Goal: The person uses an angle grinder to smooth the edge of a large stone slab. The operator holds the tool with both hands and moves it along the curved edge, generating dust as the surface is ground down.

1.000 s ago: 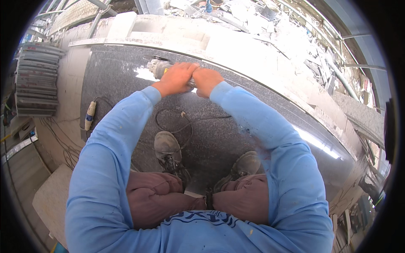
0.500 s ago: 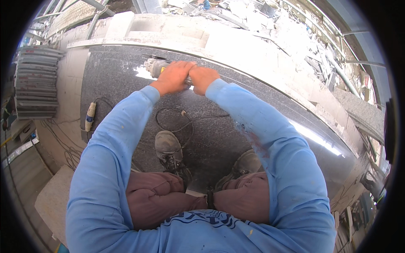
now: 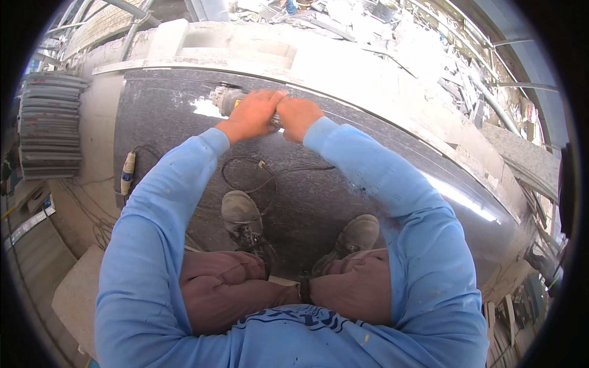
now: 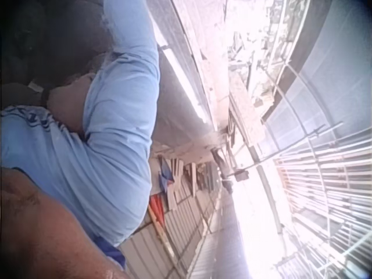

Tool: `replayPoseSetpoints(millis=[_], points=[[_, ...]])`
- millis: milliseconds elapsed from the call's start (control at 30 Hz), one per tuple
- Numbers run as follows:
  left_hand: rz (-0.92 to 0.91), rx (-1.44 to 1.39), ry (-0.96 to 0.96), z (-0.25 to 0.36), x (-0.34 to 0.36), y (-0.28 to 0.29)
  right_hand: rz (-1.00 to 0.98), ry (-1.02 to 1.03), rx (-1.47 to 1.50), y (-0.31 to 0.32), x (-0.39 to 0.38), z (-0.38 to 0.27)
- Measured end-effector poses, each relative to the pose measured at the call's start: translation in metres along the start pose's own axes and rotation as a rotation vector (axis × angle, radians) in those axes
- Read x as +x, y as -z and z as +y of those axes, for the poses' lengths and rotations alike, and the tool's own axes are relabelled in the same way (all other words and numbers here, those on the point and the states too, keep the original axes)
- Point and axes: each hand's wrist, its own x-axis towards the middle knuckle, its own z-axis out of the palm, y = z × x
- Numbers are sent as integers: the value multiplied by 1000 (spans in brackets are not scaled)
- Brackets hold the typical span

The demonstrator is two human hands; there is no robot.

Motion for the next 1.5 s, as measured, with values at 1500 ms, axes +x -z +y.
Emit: replayPoseSetpoints(millis=[1500], points=[[51,63,11,-31,-3,-9,29,-5,32,-19,36,-2]])
